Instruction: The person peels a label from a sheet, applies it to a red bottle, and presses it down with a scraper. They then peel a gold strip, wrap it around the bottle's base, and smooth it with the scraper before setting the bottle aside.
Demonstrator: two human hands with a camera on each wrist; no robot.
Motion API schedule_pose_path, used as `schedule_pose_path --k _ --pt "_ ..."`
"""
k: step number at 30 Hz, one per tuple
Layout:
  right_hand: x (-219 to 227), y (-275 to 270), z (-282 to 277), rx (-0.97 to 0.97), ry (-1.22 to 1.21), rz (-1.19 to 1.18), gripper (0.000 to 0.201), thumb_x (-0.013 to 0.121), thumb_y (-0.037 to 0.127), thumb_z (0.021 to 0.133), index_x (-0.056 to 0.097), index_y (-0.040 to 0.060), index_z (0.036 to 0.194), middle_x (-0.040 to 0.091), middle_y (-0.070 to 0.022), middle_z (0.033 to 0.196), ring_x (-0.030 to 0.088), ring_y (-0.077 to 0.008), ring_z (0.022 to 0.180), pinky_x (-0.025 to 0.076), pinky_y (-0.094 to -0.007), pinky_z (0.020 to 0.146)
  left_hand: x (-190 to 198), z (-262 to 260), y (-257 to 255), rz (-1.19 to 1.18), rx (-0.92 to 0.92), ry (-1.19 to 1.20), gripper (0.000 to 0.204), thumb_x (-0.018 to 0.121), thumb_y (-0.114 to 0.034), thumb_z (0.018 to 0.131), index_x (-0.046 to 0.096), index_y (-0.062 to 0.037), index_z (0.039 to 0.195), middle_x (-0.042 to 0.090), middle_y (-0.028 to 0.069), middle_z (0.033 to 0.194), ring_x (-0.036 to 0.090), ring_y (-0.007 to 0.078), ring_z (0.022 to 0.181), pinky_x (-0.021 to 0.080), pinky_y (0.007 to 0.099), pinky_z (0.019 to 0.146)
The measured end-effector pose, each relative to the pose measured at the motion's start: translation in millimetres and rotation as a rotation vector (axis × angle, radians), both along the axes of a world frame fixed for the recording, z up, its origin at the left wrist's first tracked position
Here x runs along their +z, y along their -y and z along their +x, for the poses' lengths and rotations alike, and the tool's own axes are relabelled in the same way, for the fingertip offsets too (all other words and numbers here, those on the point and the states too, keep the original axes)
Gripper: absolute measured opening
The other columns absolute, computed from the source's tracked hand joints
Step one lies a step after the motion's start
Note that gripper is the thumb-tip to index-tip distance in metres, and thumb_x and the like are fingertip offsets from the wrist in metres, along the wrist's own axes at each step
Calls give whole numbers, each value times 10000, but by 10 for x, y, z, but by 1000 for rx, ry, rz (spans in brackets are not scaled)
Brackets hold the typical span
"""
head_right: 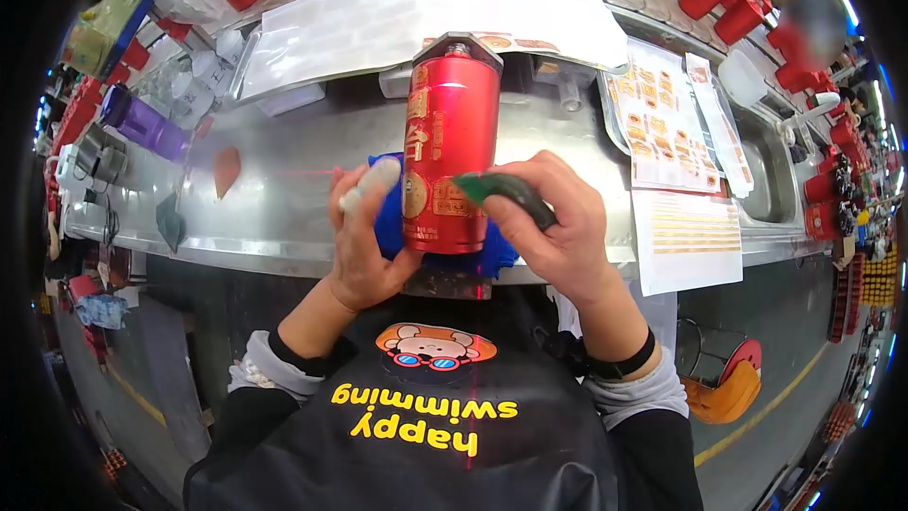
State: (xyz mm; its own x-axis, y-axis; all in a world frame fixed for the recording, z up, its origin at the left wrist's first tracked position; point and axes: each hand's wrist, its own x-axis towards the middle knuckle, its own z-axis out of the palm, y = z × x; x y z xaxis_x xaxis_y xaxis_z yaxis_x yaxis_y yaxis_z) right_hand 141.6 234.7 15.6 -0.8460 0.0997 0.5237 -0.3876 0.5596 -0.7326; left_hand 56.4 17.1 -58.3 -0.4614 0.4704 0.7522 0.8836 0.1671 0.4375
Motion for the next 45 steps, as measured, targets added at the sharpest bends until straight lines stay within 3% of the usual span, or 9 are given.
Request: schedule_pose_path --k 2,13,15,19,24,27,31,37,45 --pt "138 -1 -40 100 192 4 167 706 51 844 662 2 997 617 -70 779 562 -159 646 440 -270 591 -28 -34 74 -165 66 -5 845 638 -499 885 313 43 1445 476 256 1365 423 387 1308 110 624 1144" --pt "321 -39 -323 -132 65 295 190 724 100 823 654 22 981 622 -115 785 618 -236 679 488 -335 623 -24 6 34 -196 84 154 1045 764 -398 772 188 84 1499 424 268 1418 363 410 1345 84 617 1134" --pt "339 73 -223 238 261 164 180 713 99 834 658 23 987 634 -116 791 628 -224 688 496 -333 635 49 3 71 -227 88 115 1051 756 -426 780 186 89 1498 434 264 1410 366 409 1343 85 619 1133" --pt "131 -100 -293 -211 -143 445 289 753 23 727 669 57 1001 600 -92 801 587 -264 717 470 -351 633 0 -12 64 -213 71 127 1061 746 -462 787 184 91 1497 444 264 1403 380 409 1334 85 620 1132" --pt "190 121 143 528 91 217 387 795 52 626 681 92 994 575 -58 844 566 -257 770 445 -376 708 -57 -25 39 -198 53 176 1055 734 -486 791 194 86 1495 445 261 1404 391 409 1327 102 609 1138" --pt "31 22 119 16 -80 346 364 800 48 627 688 93 970 579 -65 847 560 -261 757 445 -368 697 -42 -6 63 -210 42 169 1035 718 -495 802 204 74 1497 430 261 1413 380 406 1335 130 590 1143" --pt "60 50 261 476 60 180 377 788 10 629 692 88 985 590 -77 870 550 -256 753 440 -361 672 44 -44 152 -178 -136 357 973 675 -502 846 219 55 1500 398 260 1434 350 394 1360 179 517 1154" --pt "-156 53 225 171 -167 423 366 786 16 596 673 67 940 583 -49 872 521 -236 729 413 -354 670 -14 -101 -52 10 -224 796 891 594 -510 917 218 45 1504 377 244 1455 407 349 1266 274 431 1093" --pt "-139 223 447 -10 284 -397 154 657 93 926 578 12 1031 635 -31 850 579 -70 750 480 -247 658 -30 -127 -71 25 -271 821 902 584 -502 929 171 39 1520 373 235 1458 372 348 1286 255 433 1100"
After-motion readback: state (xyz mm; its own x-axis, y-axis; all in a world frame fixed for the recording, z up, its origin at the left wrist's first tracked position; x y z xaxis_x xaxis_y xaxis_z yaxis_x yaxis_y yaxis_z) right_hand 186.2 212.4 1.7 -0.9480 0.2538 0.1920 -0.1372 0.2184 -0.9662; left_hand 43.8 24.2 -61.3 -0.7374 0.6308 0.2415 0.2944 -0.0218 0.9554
